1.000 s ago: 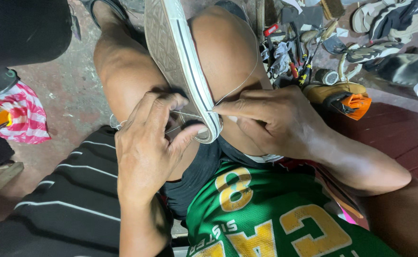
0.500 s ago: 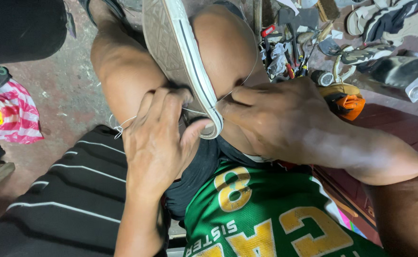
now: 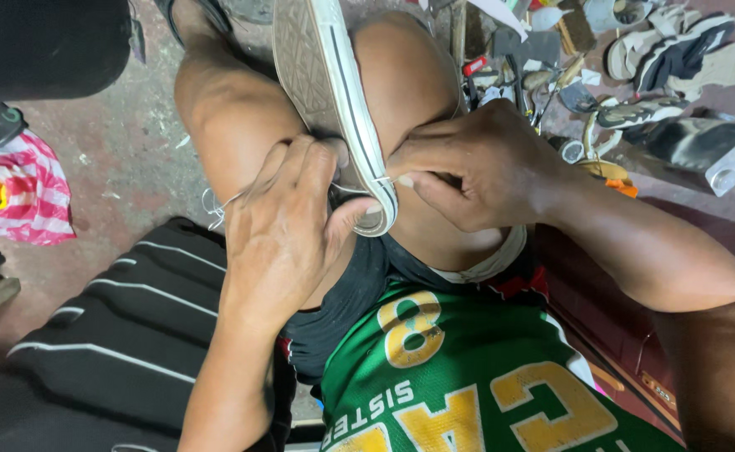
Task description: The person sits on the floor and sews the sole of a shoe using a needle and white thread. They repeatedly push the needle through the shoe's sole and pull the thread tight to secure the stitching.
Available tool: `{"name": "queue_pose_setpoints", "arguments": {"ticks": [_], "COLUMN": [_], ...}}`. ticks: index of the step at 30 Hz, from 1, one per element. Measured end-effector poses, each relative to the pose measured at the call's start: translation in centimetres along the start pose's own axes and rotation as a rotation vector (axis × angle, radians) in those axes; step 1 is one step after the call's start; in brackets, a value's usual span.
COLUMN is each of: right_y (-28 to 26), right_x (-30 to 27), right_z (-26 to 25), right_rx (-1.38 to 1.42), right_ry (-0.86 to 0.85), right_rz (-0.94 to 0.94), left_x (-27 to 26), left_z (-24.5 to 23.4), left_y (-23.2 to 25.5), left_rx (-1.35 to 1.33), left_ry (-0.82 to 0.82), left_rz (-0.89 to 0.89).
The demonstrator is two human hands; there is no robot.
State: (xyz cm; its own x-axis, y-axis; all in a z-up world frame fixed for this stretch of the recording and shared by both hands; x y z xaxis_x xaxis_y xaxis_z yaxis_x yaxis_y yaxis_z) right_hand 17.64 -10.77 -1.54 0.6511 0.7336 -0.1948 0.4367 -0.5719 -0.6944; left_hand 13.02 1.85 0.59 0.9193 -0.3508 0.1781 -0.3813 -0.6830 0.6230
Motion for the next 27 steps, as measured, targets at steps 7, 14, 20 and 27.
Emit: {"name": "queue_pose_setpoints", "arguments": {"ticks": [7, 14, 20, 27], "right_y": [-0.7, -1.3, -0.1, 0.0], "right_x": [0.6, 1.5, 1.7, -0.1], "right_z": [0.0, 0.7, 0.5, 0.8], "right_rx": [0.004, -0.111, 0.064, 0.087], "right_ry": [-0.008, 0.014, -0.051, -0.014], "right_rz": [0.004, -0.001, 0.031, -0.037], "left_x": [-0.1, -0.3, -3.0, -8.5], "left_z": [-0.1, -0.3, -0.9, 2.1], "left_y": [-0.1, -0.4, -0.7, -5.0], "left_rx": [-0.02, -0.033, -0.002, -1.417], "left_ry": [0.01, 0.057, 0.173, 0.799], "left_rz": [0.015, 0.019, -0.023, -0.381]}}
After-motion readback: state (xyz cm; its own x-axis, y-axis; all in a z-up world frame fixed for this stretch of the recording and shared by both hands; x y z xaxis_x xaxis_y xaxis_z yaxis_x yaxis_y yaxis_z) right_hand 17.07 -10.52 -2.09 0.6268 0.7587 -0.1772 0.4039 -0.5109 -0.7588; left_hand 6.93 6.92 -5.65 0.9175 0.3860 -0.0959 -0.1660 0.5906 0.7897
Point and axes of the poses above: each hand's wrist, its own x-axis towards the middle knuckle, its own z-axis out of the palm, y = z × x, the point moved 10 cm from there along x, towards the middle knuckle, and after that the axes turned 14 degrees about z, right-handed, at the moved point
